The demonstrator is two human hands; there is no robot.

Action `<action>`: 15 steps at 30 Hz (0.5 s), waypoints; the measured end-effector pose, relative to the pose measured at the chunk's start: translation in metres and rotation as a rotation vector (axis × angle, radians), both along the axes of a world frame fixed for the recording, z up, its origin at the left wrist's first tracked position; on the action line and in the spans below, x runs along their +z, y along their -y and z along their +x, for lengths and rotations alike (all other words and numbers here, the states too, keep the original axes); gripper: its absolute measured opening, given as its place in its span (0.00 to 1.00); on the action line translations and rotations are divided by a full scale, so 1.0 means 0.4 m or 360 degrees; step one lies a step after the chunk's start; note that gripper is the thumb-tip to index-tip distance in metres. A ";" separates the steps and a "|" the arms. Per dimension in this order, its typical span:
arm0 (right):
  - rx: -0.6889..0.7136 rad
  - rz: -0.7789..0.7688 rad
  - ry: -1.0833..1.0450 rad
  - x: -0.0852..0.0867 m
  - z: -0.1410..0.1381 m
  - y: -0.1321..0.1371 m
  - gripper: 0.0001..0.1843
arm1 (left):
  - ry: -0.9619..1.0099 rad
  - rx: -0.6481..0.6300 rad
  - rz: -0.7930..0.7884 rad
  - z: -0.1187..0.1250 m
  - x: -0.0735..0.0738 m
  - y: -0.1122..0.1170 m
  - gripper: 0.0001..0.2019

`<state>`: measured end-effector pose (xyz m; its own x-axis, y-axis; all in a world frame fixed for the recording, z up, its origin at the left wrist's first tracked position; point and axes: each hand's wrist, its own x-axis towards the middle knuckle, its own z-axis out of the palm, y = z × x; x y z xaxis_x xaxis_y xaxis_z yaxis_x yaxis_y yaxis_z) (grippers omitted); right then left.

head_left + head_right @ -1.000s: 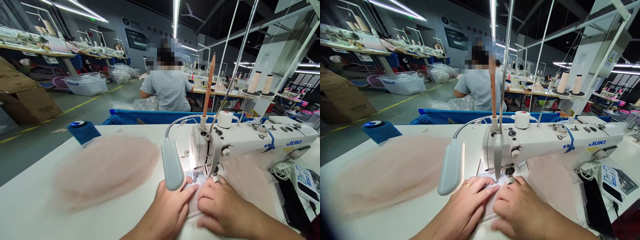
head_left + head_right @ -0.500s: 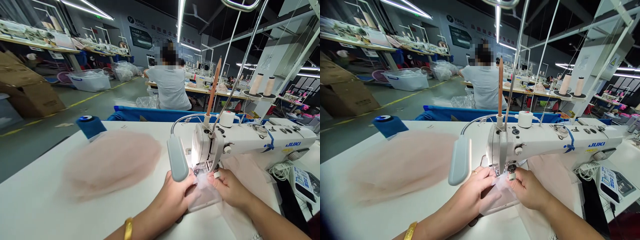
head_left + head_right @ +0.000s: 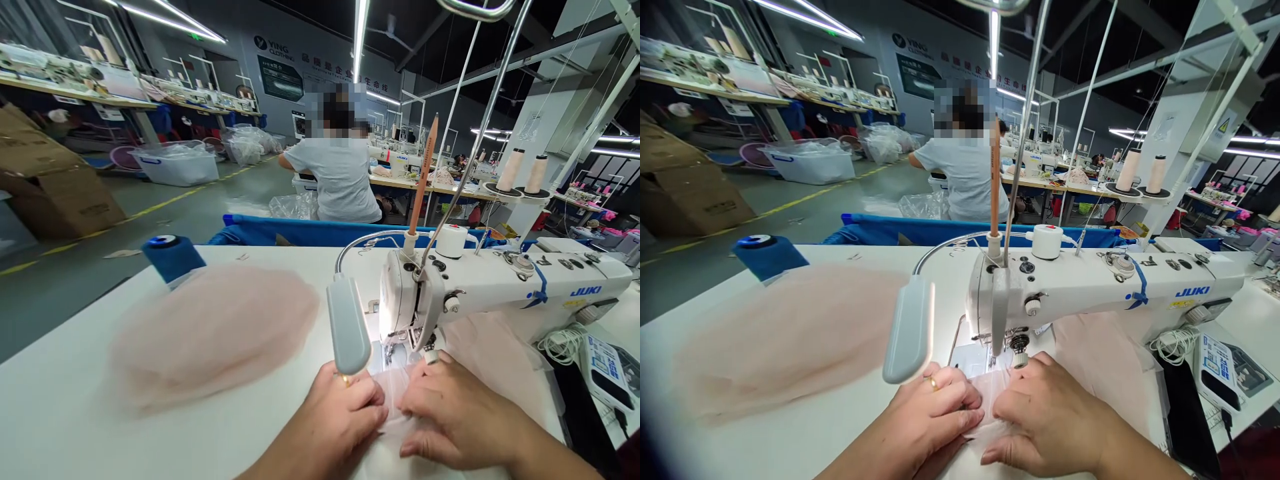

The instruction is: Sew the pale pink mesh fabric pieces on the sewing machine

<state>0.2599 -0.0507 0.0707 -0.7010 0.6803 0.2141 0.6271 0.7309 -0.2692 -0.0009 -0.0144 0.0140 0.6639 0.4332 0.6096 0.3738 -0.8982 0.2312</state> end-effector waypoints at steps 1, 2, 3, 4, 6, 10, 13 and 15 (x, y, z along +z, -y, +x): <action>0.0000 0.0014 0.0013 0.000 0.000 0.000 0.22 | -0.0005 -0.0001 0.0028 0.000 -0.001 -0.001 0.14; -0.0001 0.0025 0.0021 -0.001 0.001 -0.001 0.22 | -0.0009 0.0007 0.0043 0.000 0.000 -0.002 0.14; -0.0006 0.0035 0.0023 -0.001 0.000 -0.003 0.22 | -0.0018 0.0015 0.0047 0.001 0.002 -0.005 0.14; -0.0014 0.0043 0.0028 -0.002 0.000 -0.005 0.22 | -0.0027 0.0021 0.0046 0.001 0.005 -0.007 0.14; -0.0028 0.0064 0.0046 -0.004 -0.002 -0.010 0.21 | -0.0047 0.0032 0.0043 0.000 0.010 -0.013 0.15; -0.0071 0.0095 0.0076 -0.007 -0.007 -0.020 0.19 | -0.0062 0.0056 0.0063 -0.001 0.021 -0.029 0.17; -0.0107 0.0067 0.0078 -0.010 -0.009 -0.023 0.17 | -0.0075 0.0114 0.0033 -0.004 0.030 -0.042 0.17; -0.0103 0.0052 0.0062 -0.011 -0.010 -0.022 0.16 | -0.0067 0.0138 0.0029 -0.006 0.035 -0.048 0.15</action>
